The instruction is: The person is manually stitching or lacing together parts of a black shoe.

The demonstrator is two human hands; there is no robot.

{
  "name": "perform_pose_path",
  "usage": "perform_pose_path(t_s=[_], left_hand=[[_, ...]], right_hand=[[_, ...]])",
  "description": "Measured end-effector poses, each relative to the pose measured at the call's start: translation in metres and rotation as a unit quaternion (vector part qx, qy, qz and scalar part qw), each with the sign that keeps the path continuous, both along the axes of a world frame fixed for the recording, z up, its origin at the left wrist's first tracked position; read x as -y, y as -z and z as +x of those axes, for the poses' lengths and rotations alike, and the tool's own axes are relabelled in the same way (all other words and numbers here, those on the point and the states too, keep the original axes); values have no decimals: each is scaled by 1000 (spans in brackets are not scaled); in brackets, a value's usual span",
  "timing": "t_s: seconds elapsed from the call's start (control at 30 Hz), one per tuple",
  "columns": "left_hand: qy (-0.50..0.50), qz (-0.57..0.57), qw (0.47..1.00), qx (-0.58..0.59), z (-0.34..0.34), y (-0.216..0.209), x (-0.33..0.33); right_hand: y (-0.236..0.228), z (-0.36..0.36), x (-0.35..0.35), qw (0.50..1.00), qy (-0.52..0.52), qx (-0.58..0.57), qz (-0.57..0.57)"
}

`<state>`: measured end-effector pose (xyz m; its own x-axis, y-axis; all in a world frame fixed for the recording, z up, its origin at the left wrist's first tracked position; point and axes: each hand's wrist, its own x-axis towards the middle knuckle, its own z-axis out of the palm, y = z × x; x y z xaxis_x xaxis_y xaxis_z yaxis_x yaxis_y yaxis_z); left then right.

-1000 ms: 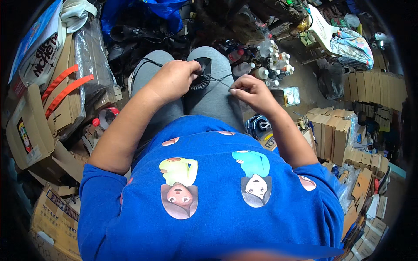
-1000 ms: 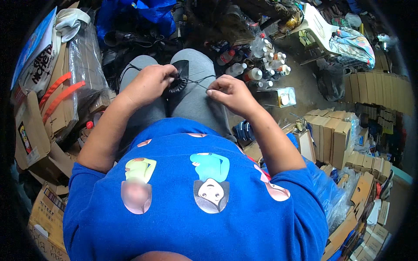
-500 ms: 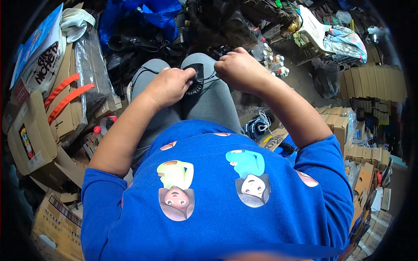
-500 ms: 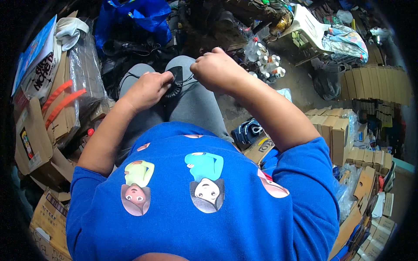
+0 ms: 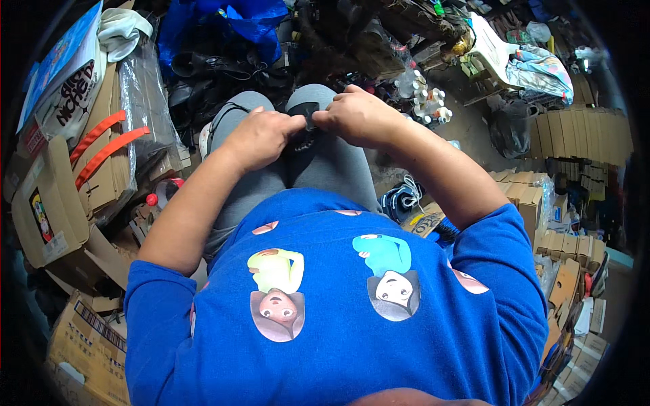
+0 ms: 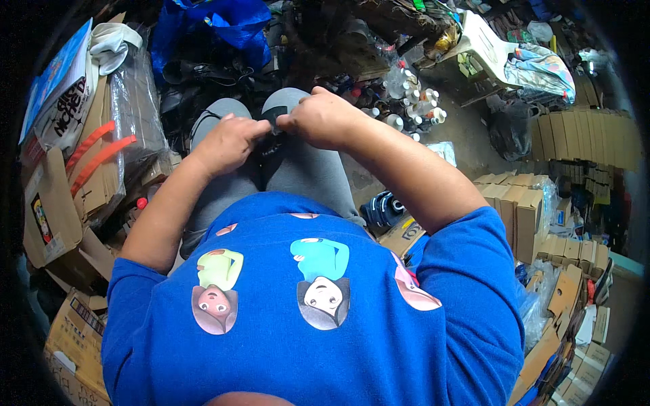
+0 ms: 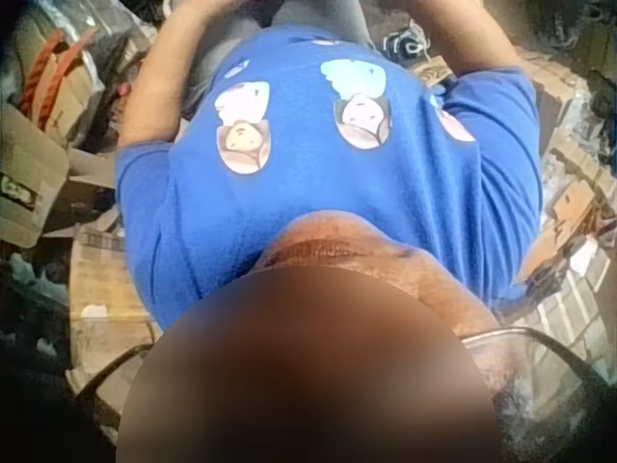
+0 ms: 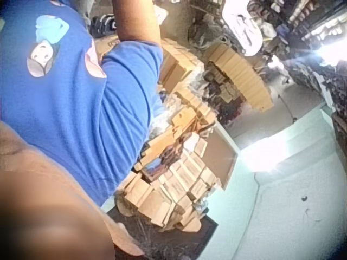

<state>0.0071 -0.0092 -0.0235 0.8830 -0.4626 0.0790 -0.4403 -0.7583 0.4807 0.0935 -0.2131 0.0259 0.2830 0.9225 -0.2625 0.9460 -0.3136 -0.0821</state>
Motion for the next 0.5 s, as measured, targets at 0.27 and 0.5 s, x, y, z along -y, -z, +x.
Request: perform_pose_path(t_s=[0.27, 0.5], left_hand=[[-225, -153, 960, -61, -58, -36, -86], [-3, -562, 821, -97, -14, -83, -10]], right_hand=[[-16, 34, 86, 904, 353, -211, 116], [-39, 11, -14, 546, 247, -633, 490]])
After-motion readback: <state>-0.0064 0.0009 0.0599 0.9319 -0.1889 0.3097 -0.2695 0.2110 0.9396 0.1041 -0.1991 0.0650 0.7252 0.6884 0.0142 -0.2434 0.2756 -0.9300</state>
